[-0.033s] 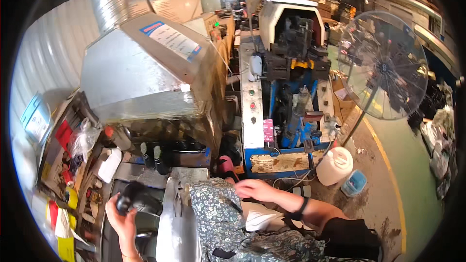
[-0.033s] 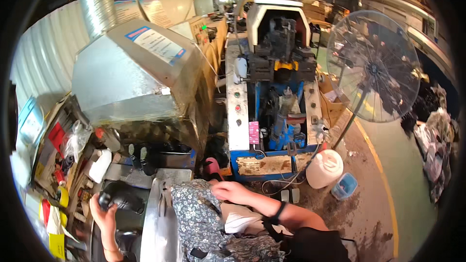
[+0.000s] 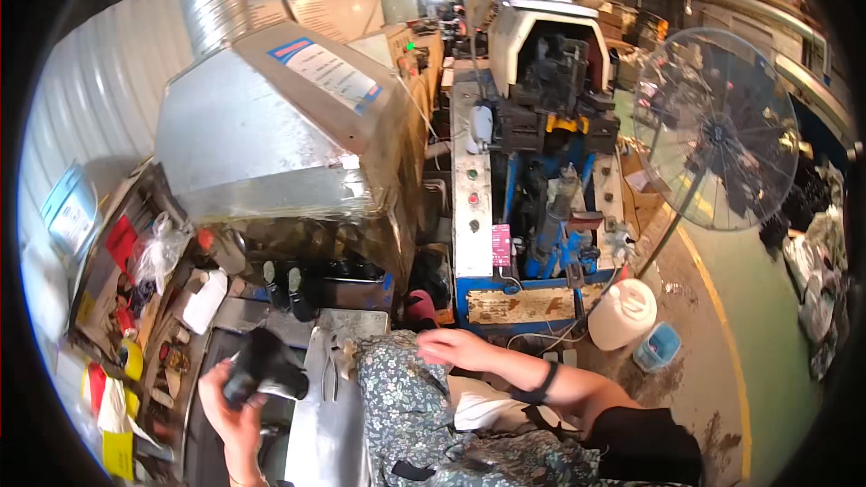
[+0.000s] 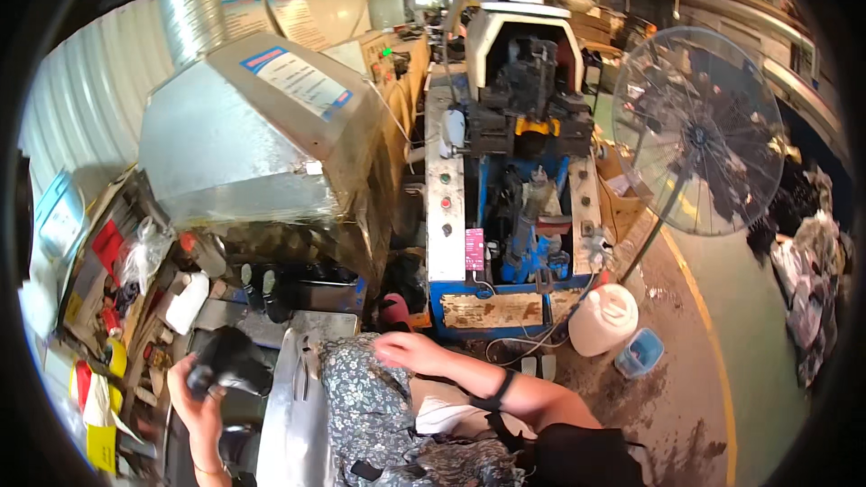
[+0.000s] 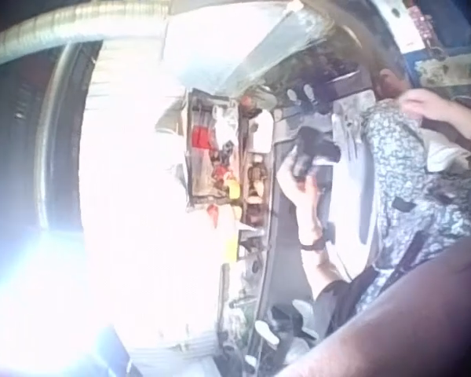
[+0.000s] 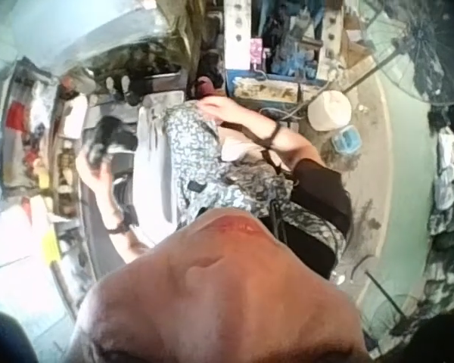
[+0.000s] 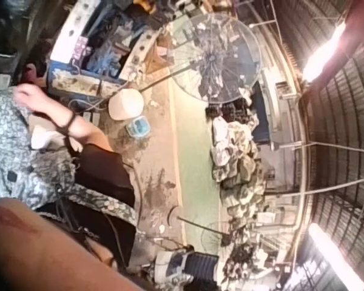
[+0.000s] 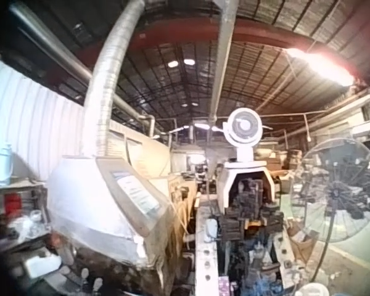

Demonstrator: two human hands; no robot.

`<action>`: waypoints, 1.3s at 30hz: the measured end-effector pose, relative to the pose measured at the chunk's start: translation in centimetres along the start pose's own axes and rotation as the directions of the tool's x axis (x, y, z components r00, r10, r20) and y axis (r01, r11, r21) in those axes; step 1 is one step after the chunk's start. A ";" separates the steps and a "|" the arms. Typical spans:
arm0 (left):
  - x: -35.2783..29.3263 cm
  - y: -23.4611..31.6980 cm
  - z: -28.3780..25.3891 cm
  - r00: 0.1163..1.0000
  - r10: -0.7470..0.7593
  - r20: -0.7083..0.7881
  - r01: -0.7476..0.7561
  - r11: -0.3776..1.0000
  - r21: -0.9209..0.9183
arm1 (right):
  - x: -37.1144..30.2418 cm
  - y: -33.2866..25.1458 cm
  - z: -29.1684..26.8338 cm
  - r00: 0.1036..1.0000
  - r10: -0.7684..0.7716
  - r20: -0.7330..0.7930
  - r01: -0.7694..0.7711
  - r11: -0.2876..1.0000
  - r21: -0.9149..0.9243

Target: Assembling and inspecting shoe components on a production line.

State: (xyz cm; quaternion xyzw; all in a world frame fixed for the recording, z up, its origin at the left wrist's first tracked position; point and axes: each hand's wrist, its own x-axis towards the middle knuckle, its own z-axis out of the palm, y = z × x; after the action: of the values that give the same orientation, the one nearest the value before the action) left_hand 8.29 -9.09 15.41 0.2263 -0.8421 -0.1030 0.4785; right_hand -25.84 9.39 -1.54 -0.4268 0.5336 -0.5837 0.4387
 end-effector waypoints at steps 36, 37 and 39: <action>-6.1 5.3 15.5 0.901 -0.042 0.431 0.252 0.860 -0.443 | -8.7 -0.1 8.0 0.964 0.200 -0.178 -0.236 0.947 -0.217; -5.9 5.4 16.4 0.908 -0.073 0.413 0.277 0.844 -0.459 | -8.1 1.5 6.5 0.982 0.119 -0.147 -0.144 0.974 -0.173; -4.2 5.0 16.3 0.825 -0.218 0.522 0.522 0.650 -0.553 | -7.0 1.0 4.3 0.994 0.017 -0.109 -0.032 0.990 -0.140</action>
State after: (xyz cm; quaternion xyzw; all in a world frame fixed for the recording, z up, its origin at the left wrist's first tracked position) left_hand -5.12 -3.41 5.69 0.1814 -0.7599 -0.5436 0.3069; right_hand -19.88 15.02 -2.42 -0.4183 0.6018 -0.5610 0.3849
